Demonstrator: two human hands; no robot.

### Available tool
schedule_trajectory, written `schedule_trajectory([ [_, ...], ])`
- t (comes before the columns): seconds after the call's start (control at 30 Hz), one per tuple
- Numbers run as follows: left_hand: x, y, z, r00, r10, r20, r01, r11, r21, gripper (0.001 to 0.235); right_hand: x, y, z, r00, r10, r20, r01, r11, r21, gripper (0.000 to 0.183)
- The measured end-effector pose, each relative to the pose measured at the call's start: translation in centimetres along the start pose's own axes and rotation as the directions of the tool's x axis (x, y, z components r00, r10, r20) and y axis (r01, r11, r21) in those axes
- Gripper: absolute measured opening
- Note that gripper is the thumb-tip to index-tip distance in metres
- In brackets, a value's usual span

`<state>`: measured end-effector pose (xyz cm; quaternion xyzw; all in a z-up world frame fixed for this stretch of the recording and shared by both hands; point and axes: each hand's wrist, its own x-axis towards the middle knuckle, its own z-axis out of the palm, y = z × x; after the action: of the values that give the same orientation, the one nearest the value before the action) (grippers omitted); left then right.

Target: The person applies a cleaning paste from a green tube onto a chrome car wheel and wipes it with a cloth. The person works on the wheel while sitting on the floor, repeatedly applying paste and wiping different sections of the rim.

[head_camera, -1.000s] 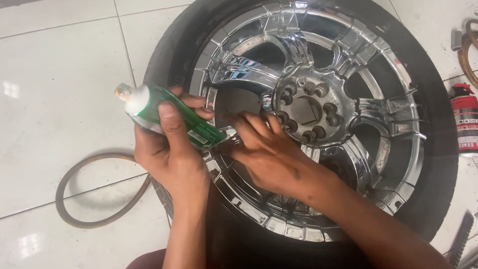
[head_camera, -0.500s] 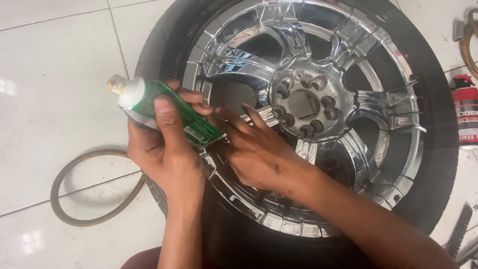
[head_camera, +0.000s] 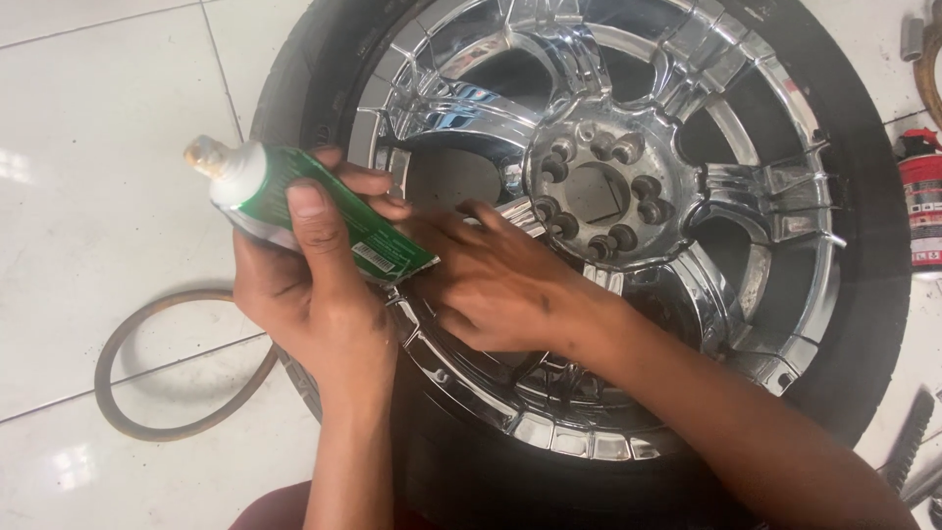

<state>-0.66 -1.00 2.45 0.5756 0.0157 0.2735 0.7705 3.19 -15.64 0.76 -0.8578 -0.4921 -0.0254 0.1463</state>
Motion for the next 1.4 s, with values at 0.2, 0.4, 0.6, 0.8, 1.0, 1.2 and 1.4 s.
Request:
schedule_trajectory([
  [0.2, -0.2, 0.1, 0.4, 1.0, -0.014, 0.026, 0.015, 1.0, -0.021, 0.037, -0.2, 1.9, 0.0, 0.987, 0.055, 0.154, -0.069, 0.993, 0.092, 0.028],
  [0.4, 0.0, -0.2, 0.1, 1.0, 0.004, 0.025, -0.004, 1.0, -0.018, 0.037, -0.4, 1.9, -0.1, 0.998, 0.006, 0.067, -0.012, 0.996, 0.09, 0.022],
  [0.6, -0.1, 0.0, 0.2, 0.998, 0.0, 0.055, 0.0, 1.0, 0.001, 0.036, -0.5, 2.4, -0.1, 0.995, 0.022, 0.096, -0.033, 0.992, 0.12, 0.025],
  [0.8, 0.0, -0.2, 0.0, 0.998, 0.033, 0.057, -0.033, 0.999, 0.011, 0.033, -2.2, 4.2, -3.4, 0.98, 0.11, 0.163, -0.15, 0.953, 0.263, 0.018],
  [1.0, 0.3, 0.4, 0.3, 0.997, -0.011, 0.071, 0.012, 1.0, -0.009, 0.032, -0.8, 2.7, -1.1, 0.993, 0.054, 0.105, -0.057, 0.998, 0.034, 0.008],
  [1.2, 0.2, 0.1, 0.3, 0.994, -0.04, 0.097, 0.039, 0.999, 0.015, 0.031, -1.4, 3.7, -1.5, 0.994, -0.048, 0.095, 0.046, 0.999, 0.028, 0.019],
  [1.4, 0.5, 0.1, 0.2, 0.985, -0.04, 0.168, 0.036, 0.999, 0.023, 0.026, -2.8, 6.5, 1.1, 0.989, -0.012, -0.147, 0.037, 0.985, 0.169, 0.012],
])
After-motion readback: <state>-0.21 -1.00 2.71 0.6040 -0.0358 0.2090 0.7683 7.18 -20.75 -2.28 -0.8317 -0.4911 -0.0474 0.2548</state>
